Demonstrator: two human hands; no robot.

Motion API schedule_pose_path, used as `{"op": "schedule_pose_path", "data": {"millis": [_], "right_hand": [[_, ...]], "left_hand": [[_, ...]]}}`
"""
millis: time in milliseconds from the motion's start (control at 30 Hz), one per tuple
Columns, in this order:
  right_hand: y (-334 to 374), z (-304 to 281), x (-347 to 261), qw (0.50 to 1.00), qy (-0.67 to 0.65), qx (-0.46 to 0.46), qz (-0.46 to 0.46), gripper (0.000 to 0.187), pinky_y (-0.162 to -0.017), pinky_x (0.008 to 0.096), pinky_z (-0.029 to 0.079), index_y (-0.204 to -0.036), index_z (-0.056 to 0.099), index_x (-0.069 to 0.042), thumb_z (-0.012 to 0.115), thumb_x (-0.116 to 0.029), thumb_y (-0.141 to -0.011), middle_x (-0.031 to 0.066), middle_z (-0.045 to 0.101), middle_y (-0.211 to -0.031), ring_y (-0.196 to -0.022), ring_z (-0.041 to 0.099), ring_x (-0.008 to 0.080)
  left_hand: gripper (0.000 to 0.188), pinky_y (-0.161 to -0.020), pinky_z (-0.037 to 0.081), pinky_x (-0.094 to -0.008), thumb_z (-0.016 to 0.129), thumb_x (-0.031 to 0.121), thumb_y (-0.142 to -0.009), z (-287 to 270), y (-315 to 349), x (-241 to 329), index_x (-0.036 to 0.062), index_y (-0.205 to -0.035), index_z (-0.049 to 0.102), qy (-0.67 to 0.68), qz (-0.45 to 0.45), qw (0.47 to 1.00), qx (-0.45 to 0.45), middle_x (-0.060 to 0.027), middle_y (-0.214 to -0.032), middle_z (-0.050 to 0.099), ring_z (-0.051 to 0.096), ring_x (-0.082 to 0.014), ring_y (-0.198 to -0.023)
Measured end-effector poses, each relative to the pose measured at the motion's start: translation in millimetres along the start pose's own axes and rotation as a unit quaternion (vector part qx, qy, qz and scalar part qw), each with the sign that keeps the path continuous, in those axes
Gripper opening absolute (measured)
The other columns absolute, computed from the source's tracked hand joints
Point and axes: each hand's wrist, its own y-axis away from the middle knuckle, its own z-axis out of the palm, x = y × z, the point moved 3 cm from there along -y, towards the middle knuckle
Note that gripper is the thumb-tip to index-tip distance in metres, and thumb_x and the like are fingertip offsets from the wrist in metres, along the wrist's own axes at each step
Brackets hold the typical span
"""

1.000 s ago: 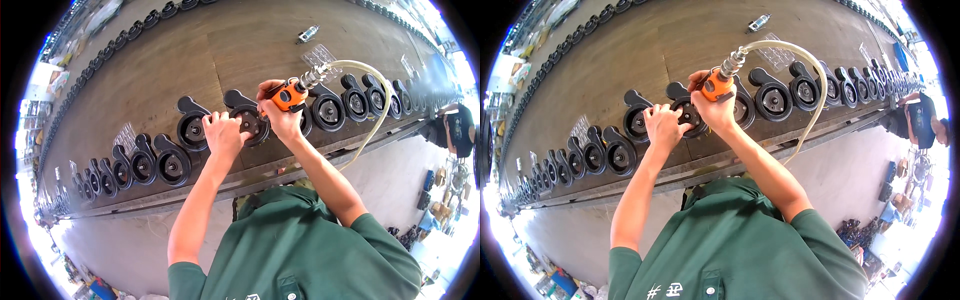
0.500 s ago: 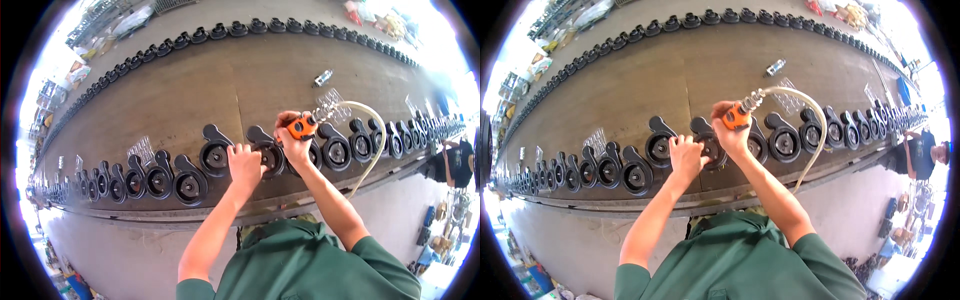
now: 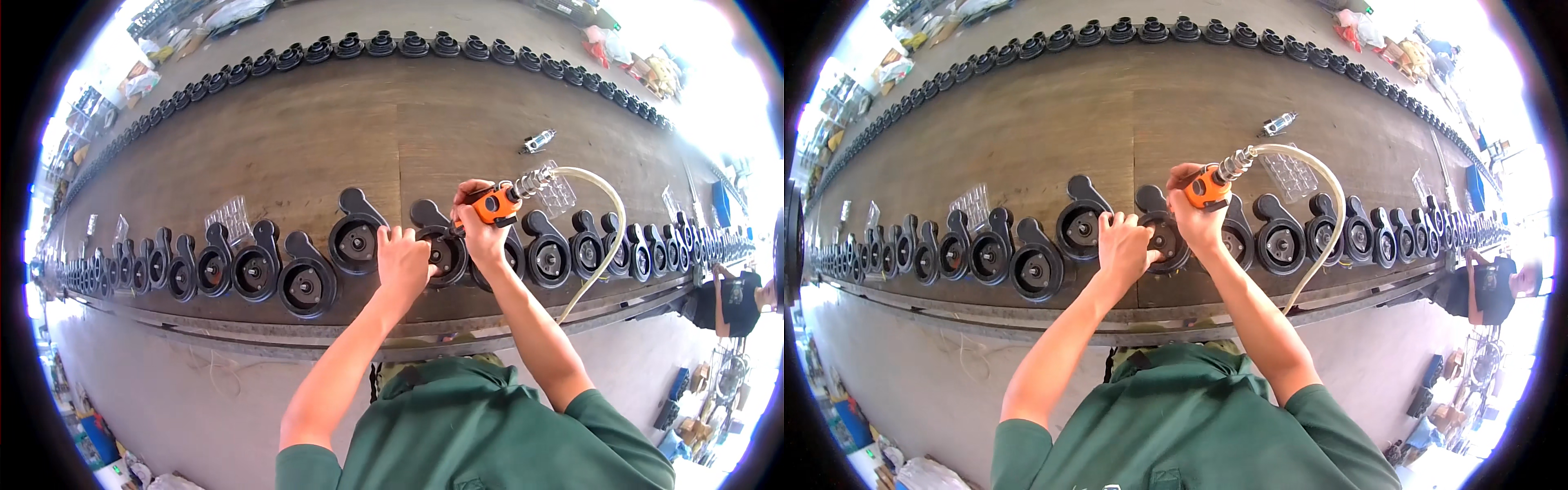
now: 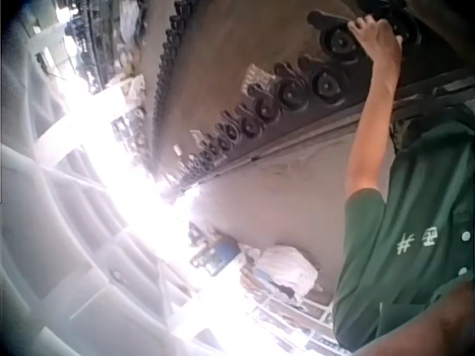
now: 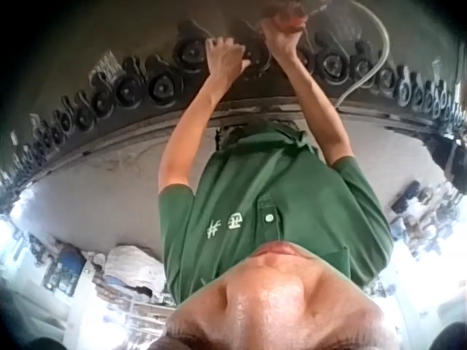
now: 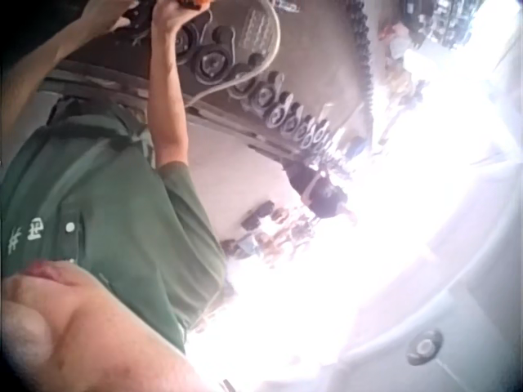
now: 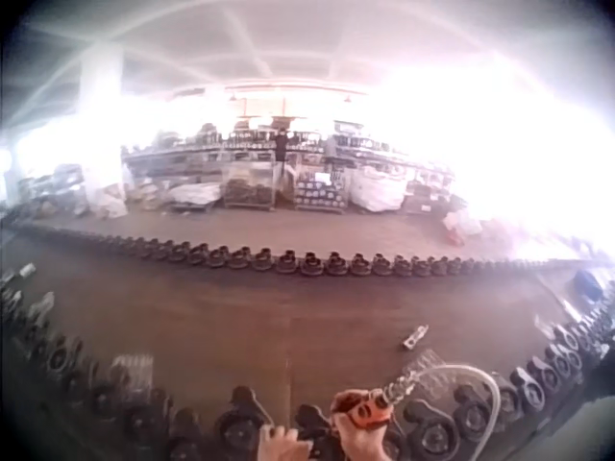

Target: The person assembles internal components into fan housing units by hand and using a pneumatic screwdriver.

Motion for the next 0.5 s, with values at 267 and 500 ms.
{"op": "schedule_pose_path", "data": {"millis": [267,500], "right_hand": [[-5,9,-2,0.999,0.012,-0.022,-0.026,0.024,-0.061,0.0249,0.055,-0.103,0.064,0.002,0.063,0.008,-0.08,0.0065,0.068,-0.084,-0.069,0.065,0.011],[-7,15,-2,0.997,0.067,-0.043,-0.017,0.02,-0.067,0.0259,0.054,-0.094,0.068,0.001,0.065,0.006,-0.075,0.0042,0.069,-0.081,-0.073,0.065,0.0105]], "left_hand": [[0.035,-0.101,0.04,-0.0475,0.088,0.044,-0.073,2,-6,-4,0.016,-0.093,0.081,-0.017,0.023,1.0,-0.006,-0.0077,-0.095,0.072,0.064,-0.0276,-0.105],[0.033,-0.103,0.04,-0.0477,0.088,0.042,-0.073,1,-4,-3,0.0158,-0.092,0.081,-0.005,0.007,1.0,-0.01,-0.0093,-0.095,0.072,0.065,-0.0278,-0.106]]}}
